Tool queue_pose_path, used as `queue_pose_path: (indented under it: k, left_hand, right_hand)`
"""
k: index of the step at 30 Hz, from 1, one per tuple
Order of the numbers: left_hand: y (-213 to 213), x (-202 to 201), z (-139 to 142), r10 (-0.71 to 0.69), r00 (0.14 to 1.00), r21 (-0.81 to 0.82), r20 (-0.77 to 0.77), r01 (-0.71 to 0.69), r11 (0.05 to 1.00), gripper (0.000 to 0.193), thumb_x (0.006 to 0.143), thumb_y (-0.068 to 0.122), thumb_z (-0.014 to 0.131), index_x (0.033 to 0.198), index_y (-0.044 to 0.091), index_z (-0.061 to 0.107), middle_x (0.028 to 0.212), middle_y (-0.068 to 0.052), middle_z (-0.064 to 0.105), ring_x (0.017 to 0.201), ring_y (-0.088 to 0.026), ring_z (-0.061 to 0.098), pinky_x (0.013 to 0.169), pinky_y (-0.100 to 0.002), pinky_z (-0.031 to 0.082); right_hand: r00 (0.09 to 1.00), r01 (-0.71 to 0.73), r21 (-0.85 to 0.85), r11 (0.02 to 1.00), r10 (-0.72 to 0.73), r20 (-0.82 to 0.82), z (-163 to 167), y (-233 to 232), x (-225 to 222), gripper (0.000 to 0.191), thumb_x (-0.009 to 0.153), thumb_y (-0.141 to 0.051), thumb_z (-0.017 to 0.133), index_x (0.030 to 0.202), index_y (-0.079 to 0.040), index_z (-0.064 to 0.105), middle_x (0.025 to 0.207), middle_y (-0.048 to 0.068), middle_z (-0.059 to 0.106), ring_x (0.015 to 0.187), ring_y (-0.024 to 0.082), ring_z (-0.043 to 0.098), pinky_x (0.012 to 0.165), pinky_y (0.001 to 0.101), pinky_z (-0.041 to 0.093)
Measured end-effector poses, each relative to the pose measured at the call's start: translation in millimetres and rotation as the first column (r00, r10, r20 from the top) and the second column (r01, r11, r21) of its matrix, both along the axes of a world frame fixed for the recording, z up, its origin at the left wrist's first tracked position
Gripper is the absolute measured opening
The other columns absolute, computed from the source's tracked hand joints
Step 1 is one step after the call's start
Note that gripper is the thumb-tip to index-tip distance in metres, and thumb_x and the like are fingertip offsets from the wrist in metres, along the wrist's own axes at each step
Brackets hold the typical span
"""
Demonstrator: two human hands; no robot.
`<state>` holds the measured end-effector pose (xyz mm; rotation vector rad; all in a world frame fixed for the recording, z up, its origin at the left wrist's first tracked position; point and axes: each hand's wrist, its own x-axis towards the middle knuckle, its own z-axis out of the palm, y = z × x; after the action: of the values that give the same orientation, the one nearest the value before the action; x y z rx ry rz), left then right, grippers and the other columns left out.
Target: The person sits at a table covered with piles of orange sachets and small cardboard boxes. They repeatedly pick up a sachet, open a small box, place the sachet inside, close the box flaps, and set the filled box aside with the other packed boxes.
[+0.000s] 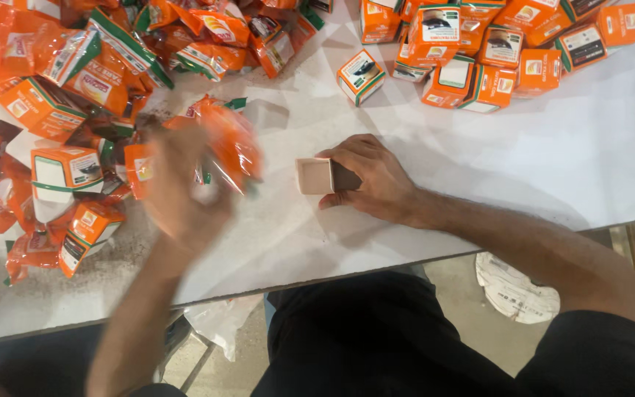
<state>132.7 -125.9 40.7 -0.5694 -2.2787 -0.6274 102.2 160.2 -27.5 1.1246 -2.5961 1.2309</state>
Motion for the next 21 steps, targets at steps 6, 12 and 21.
queue_pose_path:
  k: [6,12,21]
  left_hand:
    - [46.9,9.2,-62.2,-0.497,0.846,-0.155,-0.193,0.473,0.867,0.039,0.086,-0.002,0.084,0.121,-0.004,0.066,0.114,-0.02,0.062,0.104,-0.037,0.067,0.098,-0.057,0.062]
    - [54.9,17.4,-61.4,-0.222,0.975,-0.264,-0.001,0.214,0.941,0.047,0.086,0.017,0.083,0.127,0.0,0.069,0.119,-0.015,0.061,0.132,-0.037,0.053,0.118,-0.068,0.031]
    - [82.3,5.6,-53.8,-0.113,0.939,-0.124,0.324,0.161,0.979,0.026,0.095,0.03,0.077,0.11,0.01,0.068,0.166,-0.032,0.01,0.154,-0.054,0.005,0.12,-0.078,0.007]
  right_hand:
    - [0.999,-0.042,-0.028,0.999,0.042,-0.005,-3.7,3.7,-3.6,0.067,0.069,-0.025,0.089,0.127,-0.004,0.062,0.118,0.013,0.069,0.115,0.035,0.064,0.105,0.0472,0.047]
    - [1.0,-0.024,-0.021,0.999,0.024,0.013,-9.1,2.7,-3.3,0.063,0.065,-0.015,0.087,0.12,0.0,0.061,0.118,0.017,0.067,0.115,0.039,0.062,0.105,0.0497,0.046]
    - [1.0,0.005,-0.033,0.999,-0.005,0.015,-6.1,2.2,1.6,0.061,0.072,-0.015,0.088,0.124,0.001,0.06,0.121,0.018,0.066,0.117,0.039,0.061,0.104,0.0482,0.047]
